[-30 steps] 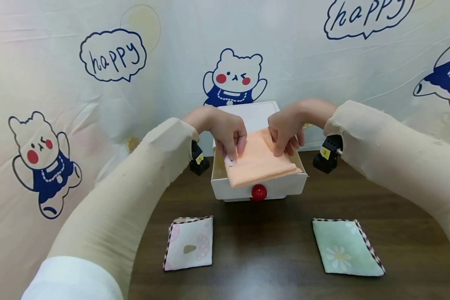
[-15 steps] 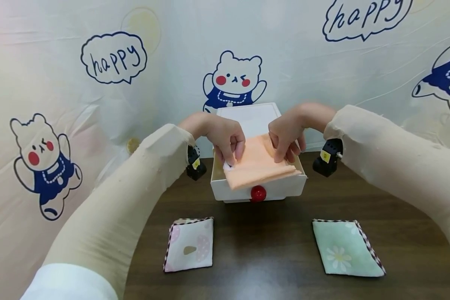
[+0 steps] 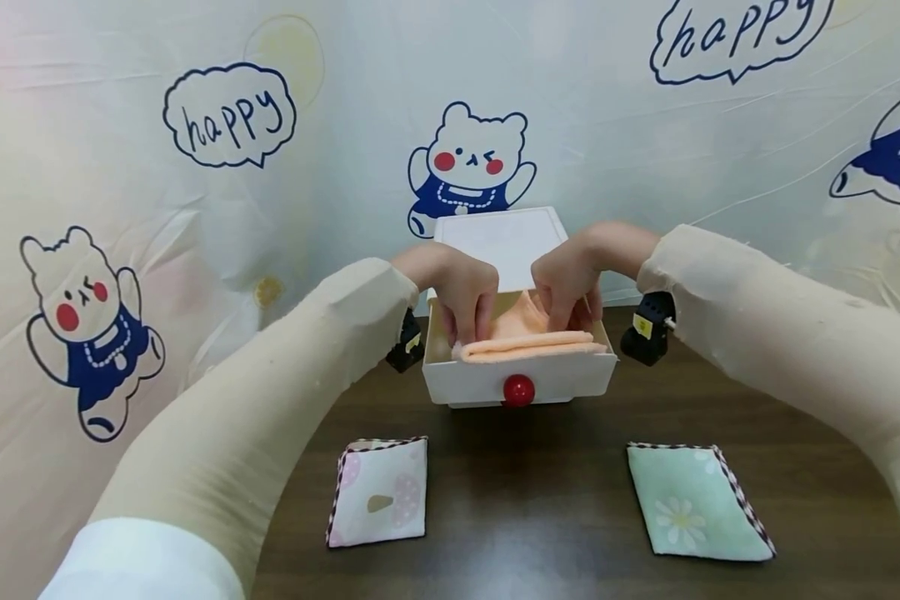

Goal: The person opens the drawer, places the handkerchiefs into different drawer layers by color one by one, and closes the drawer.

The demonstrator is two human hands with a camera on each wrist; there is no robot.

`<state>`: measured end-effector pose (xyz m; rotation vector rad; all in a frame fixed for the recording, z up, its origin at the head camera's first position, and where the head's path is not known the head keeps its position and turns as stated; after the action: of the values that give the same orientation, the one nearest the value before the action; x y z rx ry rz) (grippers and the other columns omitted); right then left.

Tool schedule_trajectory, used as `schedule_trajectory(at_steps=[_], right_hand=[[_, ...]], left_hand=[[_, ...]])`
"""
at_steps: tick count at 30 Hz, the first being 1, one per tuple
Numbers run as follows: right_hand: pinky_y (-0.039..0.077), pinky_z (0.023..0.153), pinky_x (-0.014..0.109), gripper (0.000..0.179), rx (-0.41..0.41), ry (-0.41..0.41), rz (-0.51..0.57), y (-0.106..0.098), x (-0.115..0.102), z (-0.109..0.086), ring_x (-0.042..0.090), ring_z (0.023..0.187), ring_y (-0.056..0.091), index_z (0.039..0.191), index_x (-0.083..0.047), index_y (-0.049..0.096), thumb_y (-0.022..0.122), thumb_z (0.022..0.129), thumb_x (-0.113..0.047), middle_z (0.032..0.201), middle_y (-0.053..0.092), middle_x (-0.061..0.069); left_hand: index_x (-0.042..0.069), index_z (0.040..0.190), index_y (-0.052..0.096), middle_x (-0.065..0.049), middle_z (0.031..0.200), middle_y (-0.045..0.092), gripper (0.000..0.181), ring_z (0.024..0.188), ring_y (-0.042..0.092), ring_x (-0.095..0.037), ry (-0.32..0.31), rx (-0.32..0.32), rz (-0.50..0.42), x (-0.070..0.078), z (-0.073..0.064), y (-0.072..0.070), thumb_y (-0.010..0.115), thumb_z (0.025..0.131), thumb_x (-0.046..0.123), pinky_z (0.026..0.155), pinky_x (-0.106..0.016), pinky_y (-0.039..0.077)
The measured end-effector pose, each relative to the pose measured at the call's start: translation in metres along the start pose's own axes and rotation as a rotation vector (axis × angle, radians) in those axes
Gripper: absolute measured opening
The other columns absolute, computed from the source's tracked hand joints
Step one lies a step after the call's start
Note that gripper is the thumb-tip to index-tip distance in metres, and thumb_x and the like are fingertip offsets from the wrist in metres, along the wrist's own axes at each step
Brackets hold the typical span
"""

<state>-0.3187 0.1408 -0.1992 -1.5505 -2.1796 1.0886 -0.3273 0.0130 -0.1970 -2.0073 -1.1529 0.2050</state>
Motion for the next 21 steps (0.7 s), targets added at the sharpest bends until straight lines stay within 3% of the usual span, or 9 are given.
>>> schedule_trajectory(at_steps=[10,21], right_hand=[[0.053,0.061,0.029,0.008,-0.036,-0.039,0.019,0.009,0.000,0.009,0.018,0.067,0.067,0.087,-0.004,0.067,0.062,0.084,-0.009,0.073,0.067,0.008],[0.052,0.056,0.026,0.012,-0.024,-0.039,-0.010,0.015,0.003,0.016,0.013,0.054,0.064,0.080,-0.003,0.068,0.059,0.086,-0.008,0.067,0.065,0.008]], left_hand=[[0.006,0.099,0.065,-0.011,0.088,0.066,0.017,0.072,0.066,-0.019,-0.063,-0.113,0.076,0.008,0.007,0.010,0.063,0.083,0.001,0.067,-0.027,0.053],[0.006,0.100,0.068,-0.008,0.090,0.067,0.018,0.077,0.066,-0.016,-0.034,-0.112,0.094,0.006,0.008,0.010,0.063,0.083,0.001,0.072,-0.027,0.052]])
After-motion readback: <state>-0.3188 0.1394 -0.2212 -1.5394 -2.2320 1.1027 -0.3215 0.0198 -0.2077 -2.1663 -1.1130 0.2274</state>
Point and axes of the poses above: each hand's wrist, its own z-axis towards the middle knuckle, its own y-axis out of the palm, x = y × z, the point moved 3 cm from there along z, towards the middle knuckle
